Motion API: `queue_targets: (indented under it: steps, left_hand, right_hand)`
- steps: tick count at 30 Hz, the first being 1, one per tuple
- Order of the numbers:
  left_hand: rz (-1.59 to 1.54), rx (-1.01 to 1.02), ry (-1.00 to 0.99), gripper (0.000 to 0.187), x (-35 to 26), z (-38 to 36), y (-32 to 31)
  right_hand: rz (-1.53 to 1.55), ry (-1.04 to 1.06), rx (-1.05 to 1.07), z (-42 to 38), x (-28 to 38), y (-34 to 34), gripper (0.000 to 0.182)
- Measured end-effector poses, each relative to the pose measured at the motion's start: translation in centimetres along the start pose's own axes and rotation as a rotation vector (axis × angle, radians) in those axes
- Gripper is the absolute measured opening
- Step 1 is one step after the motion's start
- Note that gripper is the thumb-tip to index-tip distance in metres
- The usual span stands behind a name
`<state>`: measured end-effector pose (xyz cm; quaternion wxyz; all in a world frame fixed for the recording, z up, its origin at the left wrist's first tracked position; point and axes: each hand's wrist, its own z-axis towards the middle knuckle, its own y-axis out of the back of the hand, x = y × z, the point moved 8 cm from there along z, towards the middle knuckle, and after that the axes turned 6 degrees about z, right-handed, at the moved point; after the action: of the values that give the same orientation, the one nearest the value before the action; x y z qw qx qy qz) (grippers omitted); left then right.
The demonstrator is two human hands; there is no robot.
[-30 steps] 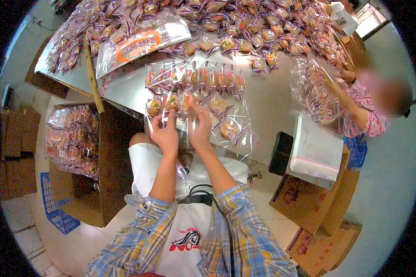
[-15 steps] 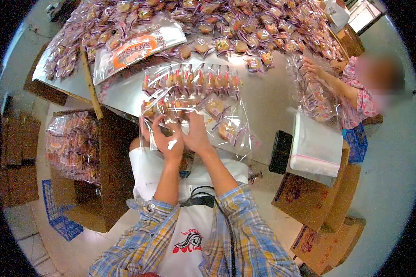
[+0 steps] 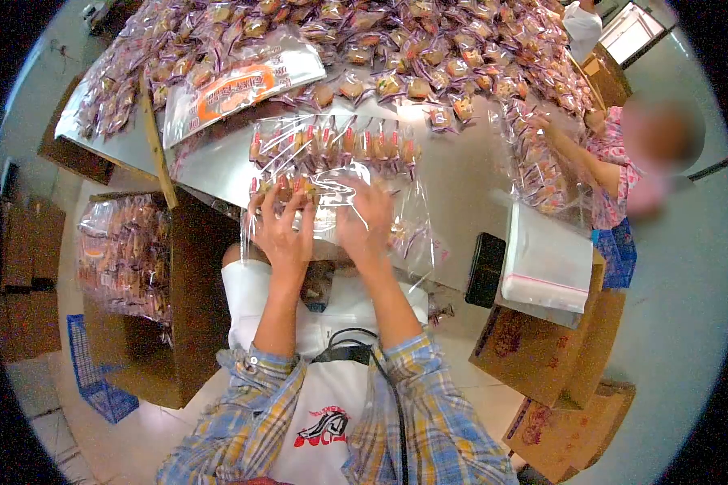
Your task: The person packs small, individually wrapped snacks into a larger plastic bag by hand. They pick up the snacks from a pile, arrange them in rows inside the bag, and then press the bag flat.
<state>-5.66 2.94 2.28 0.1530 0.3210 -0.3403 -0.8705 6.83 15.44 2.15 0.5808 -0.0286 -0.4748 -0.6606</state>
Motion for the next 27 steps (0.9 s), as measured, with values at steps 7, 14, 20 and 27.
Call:
queue_targets:
  steps: [7, 14, 20, 27]
  left_hand:
    - [-0.014, 0.055, 0.07, 0.034, -1.0, 0.2, 1.3]
    - [-0.06, 0.06, 0.038, 0.034, 0.3, -0.8, -1.1]
    - [-0.097, -0.052, 0.045, 0.029, 0.6, -0.8, -0.3]
    - [-0.063, -0.133, -0.003, 0.032, -0.6, 0.6, 1.2]
  right_hand:
    - [-0.069, -0.113, -0.002, 0.2, -3.3, 0.9, 0.049]
    - [-0.17, -0.005, -0.01, 0.6, 0.0, 2.1, 0.042]
    - [0.073, 0.202, 0.015, -0.2, 0.0, 0.8, 0.046]
    - [0.085, 0.091, 0.057, -1.0, 1.6, 0.3, 0.079]
